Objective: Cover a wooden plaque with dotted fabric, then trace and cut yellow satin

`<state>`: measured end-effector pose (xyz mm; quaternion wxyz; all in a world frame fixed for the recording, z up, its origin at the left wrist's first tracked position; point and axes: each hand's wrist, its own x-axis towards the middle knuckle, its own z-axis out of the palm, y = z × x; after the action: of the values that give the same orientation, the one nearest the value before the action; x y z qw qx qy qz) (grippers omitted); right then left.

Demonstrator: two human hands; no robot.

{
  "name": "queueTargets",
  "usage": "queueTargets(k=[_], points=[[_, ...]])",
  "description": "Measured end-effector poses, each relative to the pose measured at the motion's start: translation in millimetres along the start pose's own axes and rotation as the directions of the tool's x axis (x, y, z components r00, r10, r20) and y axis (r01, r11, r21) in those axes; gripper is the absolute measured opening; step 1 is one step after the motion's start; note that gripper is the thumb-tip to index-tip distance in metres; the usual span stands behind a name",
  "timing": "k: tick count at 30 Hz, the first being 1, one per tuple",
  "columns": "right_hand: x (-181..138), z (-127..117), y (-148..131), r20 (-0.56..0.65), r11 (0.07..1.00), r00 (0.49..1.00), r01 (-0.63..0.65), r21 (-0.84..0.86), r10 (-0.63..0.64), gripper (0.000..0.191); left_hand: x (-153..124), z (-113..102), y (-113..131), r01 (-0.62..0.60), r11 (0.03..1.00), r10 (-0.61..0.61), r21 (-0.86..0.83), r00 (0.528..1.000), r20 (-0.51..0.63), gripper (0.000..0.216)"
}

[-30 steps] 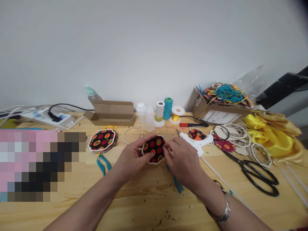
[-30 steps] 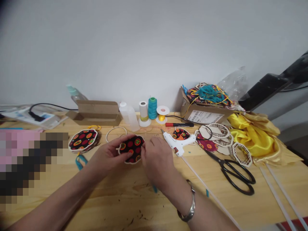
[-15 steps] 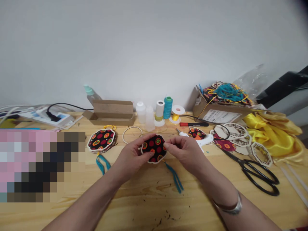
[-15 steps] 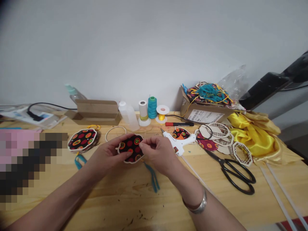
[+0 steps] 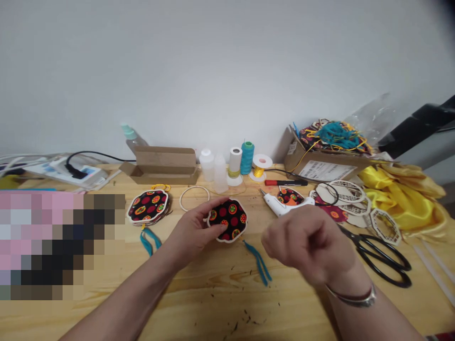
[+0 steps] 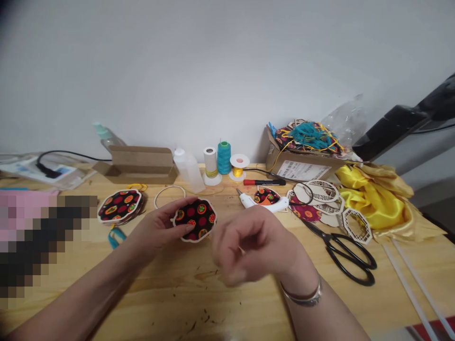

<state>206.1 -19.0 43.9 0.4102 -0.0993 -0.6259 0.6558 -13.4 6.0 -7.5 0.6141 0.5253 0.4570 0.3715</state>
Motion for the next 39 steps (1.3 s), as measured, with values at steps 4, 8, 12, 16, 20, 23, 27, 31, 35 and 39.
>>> queueTargets(k=[4, 8, 12, 16, 20, 23, 27, 31, 35, 39], points=[[9.4, 6.5, 14.6, -0.234, 0.778, 0.972, -0.173, -0.604, 0.035, 0.009, -0.3, -0.1, -2.1, -0.022, 1.000, 0.022, 0.010, 1.000, 0.002, 0.056], [14.9, 9.3, 38.1, -0.308, 0.334, 0.940, -0.245, -0.910, -0.149, 0.014, -2.0, 1.0, -3.7, -0.018, 1.000, 0.018, 0.004, 1.000, 0.014, 0.057], [13.4, 7.2, 50.9, -0.205, 0.031, 0.933, -0.205, -0.978, -0.297, 0.020, -4.1, 4.6, -1.9, 0.013, 1.000, -0.012, -0.013, 0.999, 0.042, 0.057], [11.2, 5.1, 54.9, -0.110, -0.127, 0.945, -0.156, -0.980, -0.306, 0.018, -5.1, 7.5, 0.3, 0.007, 1.000, -0.006, -0.014, 0.999, 0.049, 0.057], [9.5, 2.9, 58.8, -0.101, -0.173, 0.956, -0.152, -0.973, -0.275, 0.016, -5.7, 9.4, 0.5, 0.001, 1.000, 0.000, -0.015, 0.999, 0.055, 0.056], [8.7, 1.5, 60.8, -0.090, -0.206, 0.965, -0.142, -0.968, -0.244, 0.016, -6.4, 11.2, -0.7, 0.020, 0.999, -0.016, -0.045, 0.997, 0.080, 0.057], [9.2, 2.7, 60.4, -0.086, -0.254, 0.973, -0.140, -0.957, -0.214, 0.017, -7.2, 11.9, -4.1, 0.029, 0.998, -0.023, -0.058, 0.994, 0.102, 0.056], [11.1, 6.9, 58.6, -0.081, -0.299, 0.974, -0.143, -0.943, -0.211, 0.019, -7.7, 11.0, -7.5, 0.010, 1.000, -0.007, -0.022, 0.994, 0.105, 0.056], [12.8, 9.6, 58.8, -0.095, -0.321, 0.977, -0.154, -0.934, -0.192, 0.021, -7.9, 11.8, -9.3, -0.021, 1.000, 0.019, 0.013, 0.995, 0.097, 0.056], [13.4, 8.8, 61.3, -0.115, -0.329, 0.977, -0.171, -0.929, -0.181, 0.022, -7.5, 12.6, -9.0, -0.013, 1.000, 0.010, 0.026, 0.995, 0.103, 0.057]])
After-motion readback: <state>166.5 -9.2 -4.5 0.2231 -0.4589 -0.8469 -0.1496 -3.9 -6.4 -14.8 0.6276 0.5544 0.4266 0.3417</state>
